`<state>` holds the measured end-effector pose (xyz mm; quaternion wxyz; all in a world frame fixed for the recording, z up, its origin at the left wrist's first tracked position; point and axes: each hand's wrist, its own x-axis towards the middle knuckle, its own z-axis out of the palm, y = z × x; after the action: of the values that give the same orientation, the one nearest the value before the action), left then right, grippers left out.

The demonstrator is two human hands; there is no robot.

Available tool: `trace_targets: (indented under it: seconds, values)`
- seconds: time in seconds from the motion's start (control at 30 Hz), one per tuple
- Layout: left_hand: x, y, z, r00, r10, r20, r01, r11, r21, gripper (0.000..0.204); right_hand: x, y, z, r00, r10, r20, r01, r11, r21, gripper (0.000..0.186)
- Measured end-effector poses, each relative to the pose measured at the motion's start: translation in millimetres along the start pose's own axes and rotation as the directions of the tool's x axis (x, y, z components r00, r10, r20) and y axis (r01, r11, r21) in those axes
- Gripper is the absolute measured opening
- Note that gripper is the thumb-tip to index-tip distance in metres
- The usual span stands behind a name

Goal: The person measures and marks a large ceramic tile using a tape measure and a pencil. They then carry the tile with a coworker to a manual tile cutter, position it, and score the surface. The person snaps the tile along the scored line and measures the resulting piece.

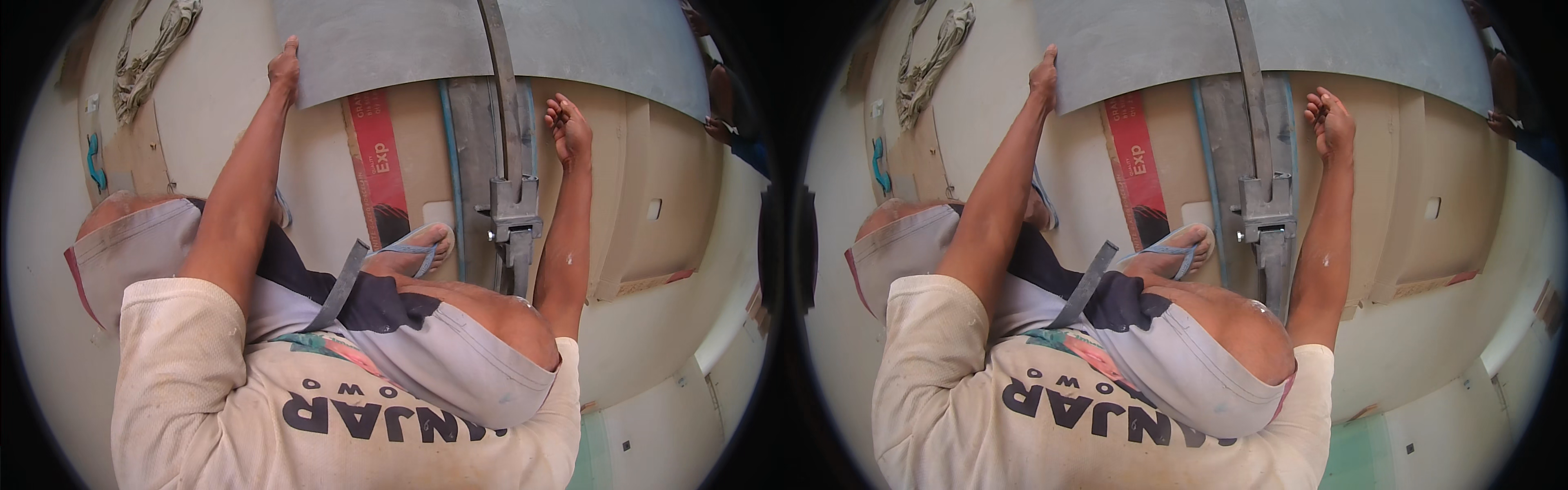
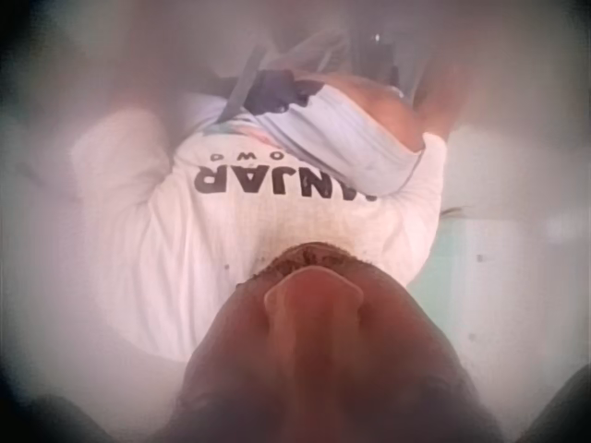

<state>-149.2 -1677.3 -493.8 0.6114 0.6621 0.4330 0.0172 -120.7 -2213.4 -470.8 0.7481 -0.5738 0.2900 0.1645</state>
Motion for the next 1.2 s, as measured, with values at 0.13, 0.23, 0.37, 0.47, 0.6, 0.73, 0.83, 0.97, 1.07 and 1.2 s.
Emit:
trace_targets:
  seconds: [0.13,0.23,0.37,0.47,0.6,0.73,0.83,0.97,1.07,1.2]
  values:
    - [13.6,-14.7,-8.0,1.0,0.021,-0.021,-0.02,0.998,0.053,0.06,-41.0,-11.9,24.5,0.999,-0.042,0.001,0.042,0.999,-0.026,0.025]
    - [30.1,-26.7,-20.7,0.999,0.027,-0.025,-0.022,0.983,0.183,0.056,-98.4,-38.8,55.6,0.988,-0.154,0.032,0.155,0.987,-0.044,0.022]
    - [10.8,-6.3,-9.0,0.993,0.044,-0.107,-0.005,0.941,0.34,0.06,-184.7,-34.9,105.7,0.964,-0.022,0.264,0.117,0.929,-0.35,0.021]
    - [-6.6,6.0,4.1,0.925,0.278,-0.258,-0.109,0.847,0.52,0.061,-218.1,1.2,128.7,0.867,0.087,0.491,0.317,0.664,-0.677,0.025]
    - [-16.1,11.0,23.6,0.779,0.56,-0.283,-0.213,0.661,0.719,0.065,-234.8,49.0,137.3,0.816,0.081,0.572,0.505,0.38,-0.775,0.03]
    - [-40.3,25.7,50.5,0.612,0.773,-0.166,-0.424,0.498,0.756,0.056,-253.5,22.1,128.5,0.839,-0.144,0.525,0.53,0.434,-0.728,0.025]
    - [-59.1,31.0,65.1,0.595,0.802,-0.039,-0.572,0.458,0.68,0.051,-275.7,-12.3,87.4,0.926,-0.278,0.256,0.375,0.601,-0.705,0.027]
    - [-80.2,28.1,82.4,0.609,0.793,0.007,-0.604,0.458,0.652,0.05,-294.6,-7.4,10.3,0.954,-0.267,-0.136,0.14,0.799,-0.585,0.026]
    - [-59.8,23.7,68.9,0.596,0.798,-0.092,-0.498,0.457,0.737,0.054,-276.6,-5.8,-29.5,0.931,-0.216,-0.294,0.052,0.876,-0.479,0.028]
    - [-35.7,38.1,42.1,0.716,0.641,-0.276,-0.228,0.588,0.776,0.064,-190.1,-15.9,-42.6,0.939,-0.148,-0.31,0.024,0.929,-0.37,0.039]
